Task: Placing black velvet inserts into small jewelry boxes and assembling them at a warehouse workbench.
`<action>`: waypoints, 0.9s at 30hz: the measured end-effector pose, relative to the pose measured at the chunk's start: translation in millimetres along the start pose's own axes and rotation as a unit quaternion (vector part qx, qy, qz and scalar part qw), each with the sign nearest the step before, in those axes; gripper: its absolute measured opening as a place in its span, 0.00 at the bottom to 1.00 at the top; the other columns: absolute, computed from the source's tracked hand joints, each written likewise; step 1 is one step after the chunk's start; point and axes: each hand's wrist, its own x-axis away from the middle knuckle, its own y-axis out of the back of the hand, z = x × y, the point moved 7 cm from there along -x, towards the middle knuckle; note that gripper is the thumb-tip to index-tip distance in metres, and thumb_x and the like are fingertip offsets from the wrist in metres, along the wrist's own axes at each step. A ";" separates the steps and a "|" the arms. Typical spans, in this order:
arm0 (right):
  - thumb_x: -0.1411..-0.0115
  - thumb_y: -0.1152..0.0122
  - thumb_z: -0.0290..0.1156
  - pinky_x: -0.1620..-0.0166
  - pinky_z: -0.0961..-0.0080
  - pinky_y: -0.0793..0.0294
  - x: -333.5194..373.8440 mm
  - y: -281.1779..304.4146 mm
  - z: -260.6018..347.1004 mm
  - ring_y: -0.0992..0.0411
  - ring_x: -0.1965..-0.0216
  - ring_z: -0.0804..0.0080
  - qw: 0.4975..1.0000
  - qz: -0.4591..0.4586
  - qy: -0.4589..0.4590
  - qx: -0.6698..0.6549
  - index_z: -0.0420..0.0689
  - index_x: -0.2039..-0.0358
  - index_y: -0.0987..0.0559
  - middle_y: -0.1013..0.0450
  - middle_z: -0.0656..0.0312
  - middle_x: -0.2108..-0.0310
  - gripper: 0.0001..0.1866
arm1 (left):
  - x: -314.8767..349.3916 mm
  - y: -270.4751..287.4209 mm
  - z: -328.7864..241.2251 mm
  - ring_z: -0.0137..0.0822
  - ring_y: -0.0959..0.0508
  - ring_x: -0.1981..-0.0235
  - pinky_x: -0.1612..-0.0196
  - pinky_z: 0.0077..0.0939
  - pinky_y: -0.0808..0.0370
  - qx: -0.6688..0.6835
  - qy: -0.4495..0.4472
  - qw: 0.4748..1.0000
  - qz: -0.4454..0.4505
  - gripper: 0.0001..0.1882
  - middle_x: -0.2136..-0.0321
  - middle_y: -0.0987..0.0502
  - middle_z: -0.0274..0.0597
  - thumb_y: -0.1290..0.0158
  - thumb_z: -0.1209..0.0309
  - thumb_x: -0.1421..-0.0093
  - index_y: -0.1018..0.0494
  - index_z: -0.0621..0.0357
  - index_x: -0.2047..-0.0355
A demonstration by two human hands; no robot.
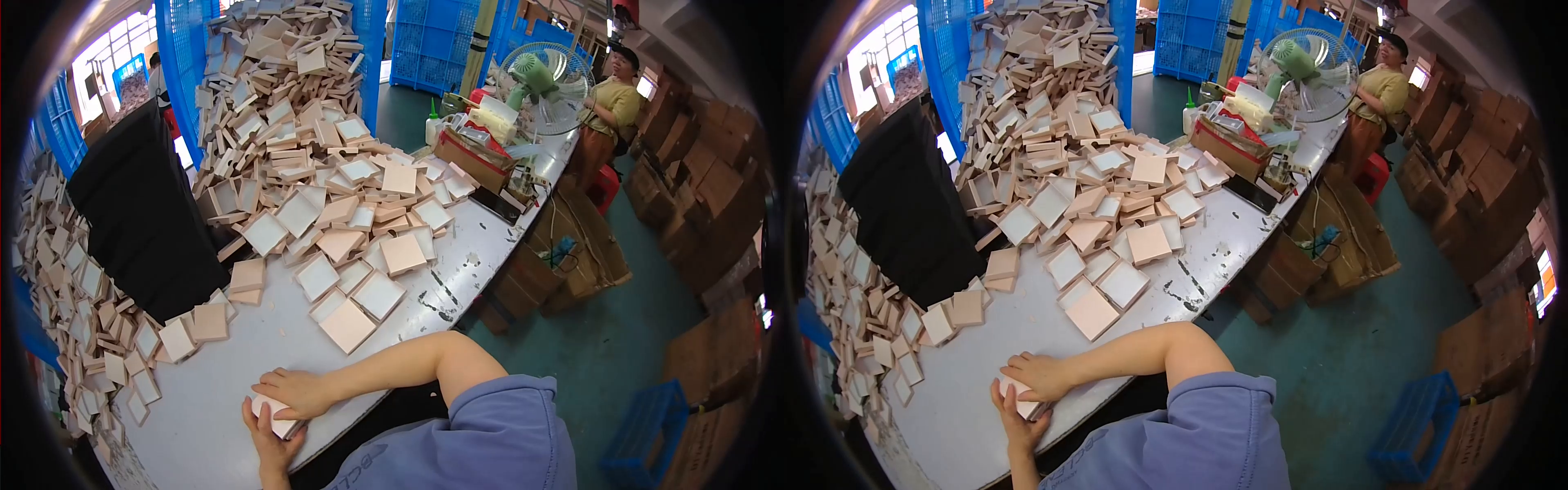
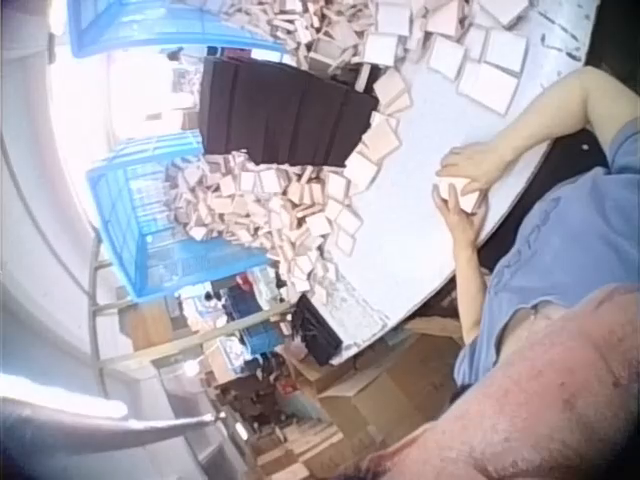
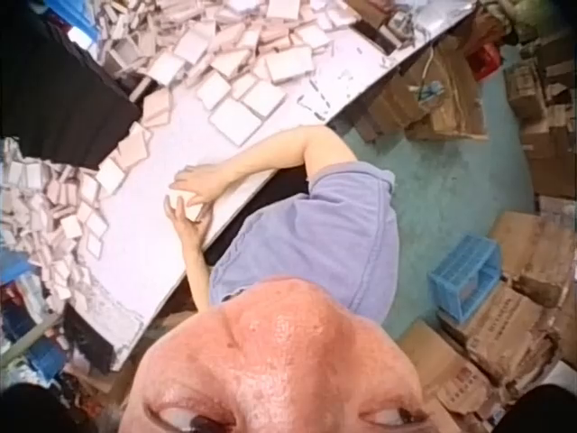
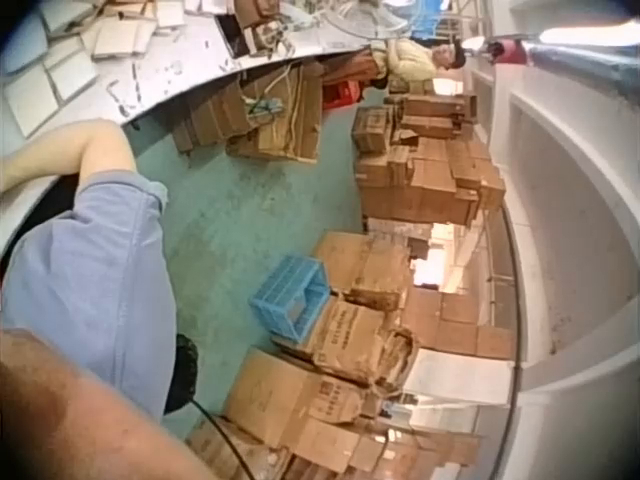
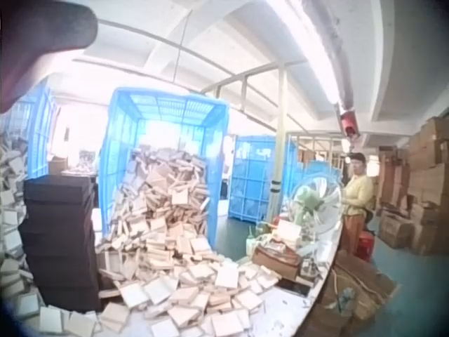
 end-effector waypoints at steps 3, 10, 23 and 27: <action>0.48 0.43 0.39 0.48 0.61 0.39 -0.3 -1.9 -0.3 0.40 0.51 0.48 1.000 -0.011 0.004 -0.001 0.33 0.46 0.41 0.40 0.45 0.51 0.34 | 0.9 -0.4 1.6 0.61 0.47 0.42 0.44 0.51 0.44 0.001 -0.003 1.000 -0.009 0.49 0.41 0.54 0.62 0.37 0.66 0.65 0.49 0.45 0.41; 0.48 0.44 0.38 0.47 0.62 0.40 0.5 2.2 -1.1 0.41 0.51 0.48 1.000 -0.009 -0.003 -0.013 0.33 0.46 0.40 0.40 0.45 0.50 0.33 | 2.5 -1.1 2.3 0.60 0.47 0.42 0.45 0.50 0.43 0.023 -0.005 1.000 -0.012 0.49 0.41 0.54 0.61 0.37 0.65 0.65 0.49 0.46 0.42; 0.45 0.47 0.32 0.51 0.68 0.34 0.8 5.7 -43.2 0.34 0.54 0.57 0.986 -0.087 -0.063 -0.126 0.37 0.47 0.39 0.40 0.49 0.51 0.26 | 124.8 79.0 -36.1 0.56 0.43 0.45 0.46 0.50 0.41 -0.203 0.077 0.951 -0.220 0.43 0.45 0.45 0.60 0.38 0.56 0.56 0.45 0.62 0.44; 0.46 0.46 0.30 0.50 0.67 0.34 -3.2 -3.8 -36.3 0.34 0.54 0.55 0.986 -0.048 -0.061 -0.149 0.37 0.48 0.38 0.39 0.49 0.51 0.26 | 217.8 162.5 138.1 0.60 0.42 0.46 0.50 0.55 0.38 -0.295 0.189 0.866 -0.357 0.43 0.47 0.42 0.61 0.48 0.45 0.50 0.46 0.63 0.43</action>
